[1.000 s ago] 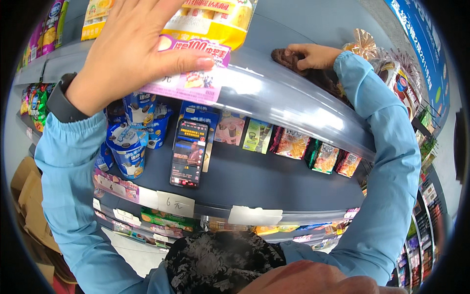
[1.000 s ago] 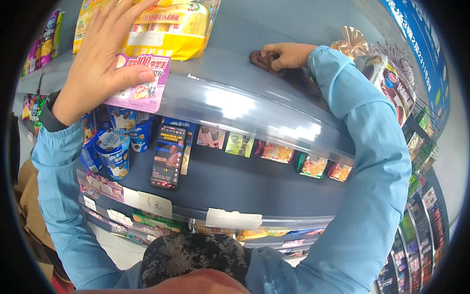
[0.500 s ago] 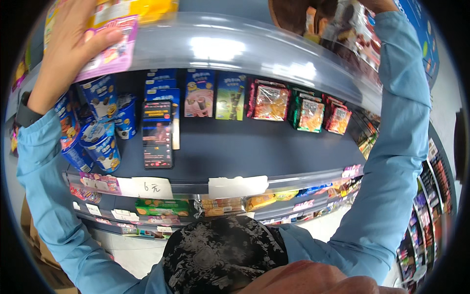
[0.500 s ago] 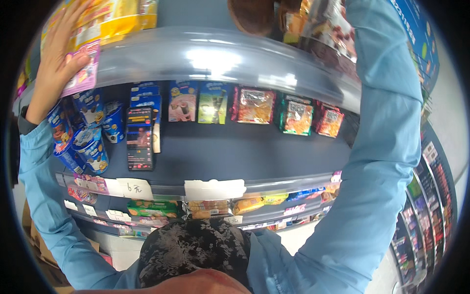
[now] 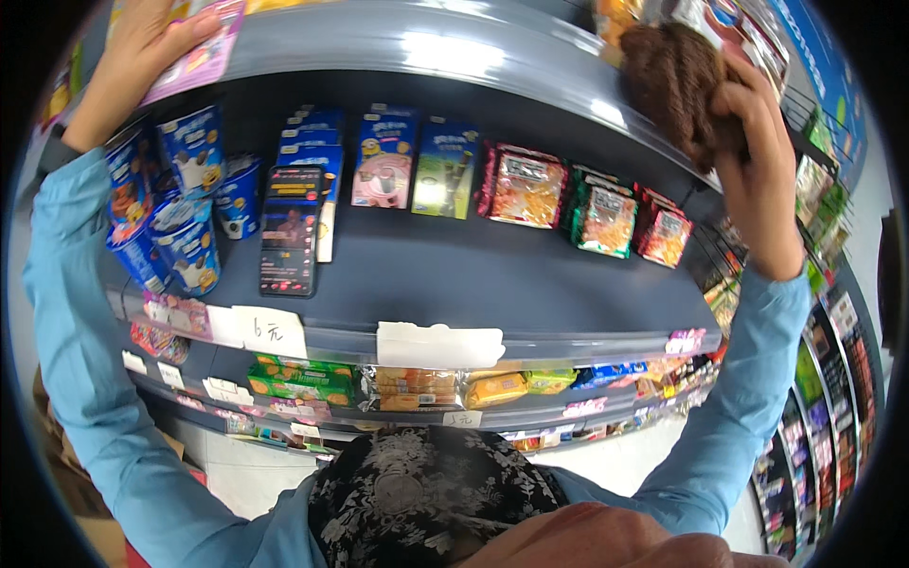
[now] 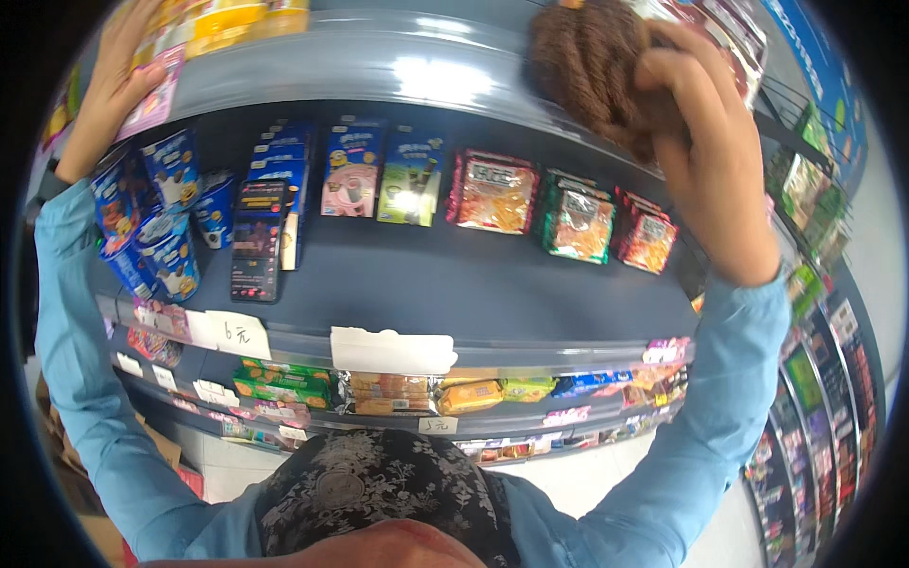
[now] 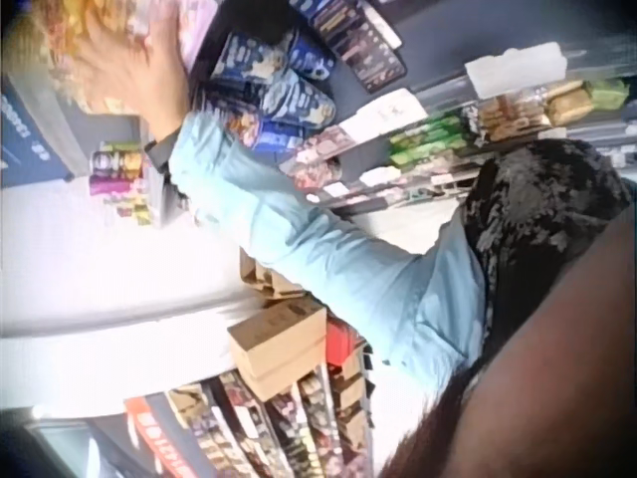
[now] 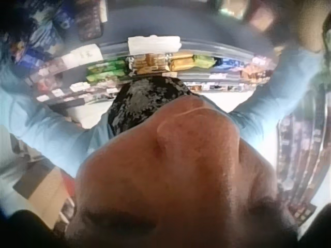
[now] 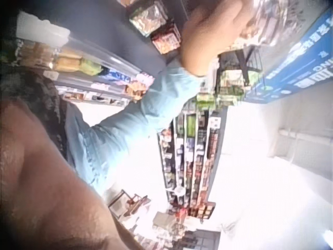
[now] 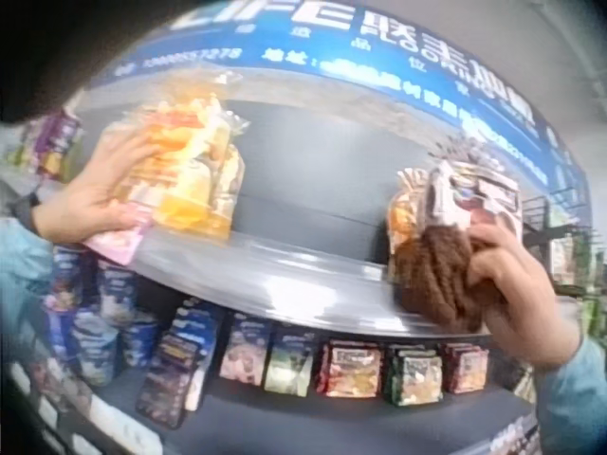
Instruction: The person arranges snack packages on store shelves, using a cloth to wipe shelf edges and aligning items. They handle chips, bread, and instant noodles, moving them from a cardboard box onto shelves and adjusting placement.
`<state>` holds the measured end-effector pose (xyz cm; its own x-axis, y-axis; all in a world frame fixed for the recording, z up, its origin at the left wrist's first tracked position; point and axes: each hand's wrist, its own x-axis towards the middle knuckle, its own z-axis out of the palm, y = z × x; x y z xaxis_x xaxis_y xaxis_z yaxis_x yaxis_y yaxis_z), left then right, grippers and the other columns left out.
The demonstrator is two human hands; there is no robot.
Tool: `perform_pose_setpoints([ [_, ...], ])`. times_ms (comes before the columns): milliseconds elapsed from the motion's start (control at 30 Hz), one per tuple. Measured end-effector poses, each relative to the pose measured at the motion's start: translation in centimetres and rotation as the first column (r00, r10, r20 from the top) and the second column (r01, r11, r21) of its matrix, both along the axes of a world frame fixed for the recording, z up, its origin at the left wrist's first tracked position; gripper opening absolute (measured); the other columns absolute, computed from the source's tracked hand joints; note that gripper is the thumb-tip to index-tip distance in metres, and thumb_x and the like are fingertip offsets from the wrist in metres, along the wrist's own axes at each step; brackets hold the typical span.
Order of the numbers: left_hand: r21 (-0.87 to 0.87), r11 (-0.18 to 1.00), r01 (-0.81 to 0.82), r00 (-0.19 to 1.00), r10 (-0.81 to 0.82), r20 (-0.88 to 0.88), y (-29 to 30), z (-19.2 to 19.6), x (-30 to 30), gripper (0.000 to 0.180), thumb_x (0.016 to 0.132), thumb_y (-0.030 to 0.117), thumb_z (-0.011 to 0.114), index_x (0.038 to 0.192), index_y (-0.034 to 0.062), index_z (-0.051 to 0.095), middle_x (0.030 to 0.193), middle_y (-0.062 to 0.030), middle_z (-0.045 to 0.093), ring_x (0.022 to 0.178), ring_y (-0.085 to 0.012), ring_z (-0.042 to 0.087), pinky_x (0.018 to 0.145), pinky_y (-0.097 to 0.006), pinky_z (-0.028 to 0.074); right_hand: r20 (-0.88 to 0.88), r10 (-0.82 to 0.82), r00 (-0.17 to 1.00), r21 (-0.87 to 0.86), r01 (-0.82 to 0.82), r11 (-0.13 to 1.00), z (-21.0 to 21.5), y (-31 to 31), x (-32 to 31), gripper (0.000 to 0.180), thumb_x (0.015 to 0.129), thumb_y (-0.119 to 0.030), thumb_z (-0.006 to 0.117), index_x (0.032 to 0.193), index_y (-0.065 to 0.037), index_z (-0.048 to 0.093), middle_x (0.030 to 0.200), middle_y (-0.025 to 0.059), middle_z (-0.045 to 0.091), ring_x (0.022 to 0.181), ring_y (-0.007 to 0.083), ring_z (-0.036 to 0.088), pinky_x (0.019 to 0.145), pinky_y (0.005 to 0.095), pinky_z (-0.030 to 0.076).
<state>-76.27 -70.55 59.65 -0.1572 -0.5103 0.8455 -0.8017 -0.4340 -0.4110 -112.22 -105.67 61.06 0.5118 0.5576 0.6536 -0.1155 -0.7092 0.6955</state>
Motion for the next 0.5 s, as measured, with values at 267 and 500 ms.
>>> perform_pose_setpoints([
  [267,-0.041,0.997,-0.062,0.995,0.065,0.082,-0.3,0.5,1.0,0.086,0.087,0.057,0.072,0.150,0.0046,0.046,0.160,-0.0254,0.036,0.152,-0.0404,0.027,0.124,-0.053,0.015,0.044,0.082,0.996,-0.024,-0.081,0.996,-1.1,5.2,4.7,0.043,0.068,0.017,0.063,0.105,-0.006,0.062,0.131,0.0185,0.063,0.114,0.0404,0.064,0.094,0.0430,0.053],
  [500,-0.036,0.999,-0.027,1.000,0.027,0.001,-0.1,0.3,1.6,0.088,0.090,0.059,0.068,0.152,0.0025,0.043,0.159,-0.0295,0.033,0.153,-0.0450,0.021,0.124,-0.054,0.015,0.053,0.085,0.995,-0.215,-0.072,0.974,-1.4,13.3,13.1,0.029,0.080,0.002,0.062,0.107,-0.009,0.062,0.130,0.0136,0.062,0.113,0.0366,0.063,0.091,0.0428,0.054],
])
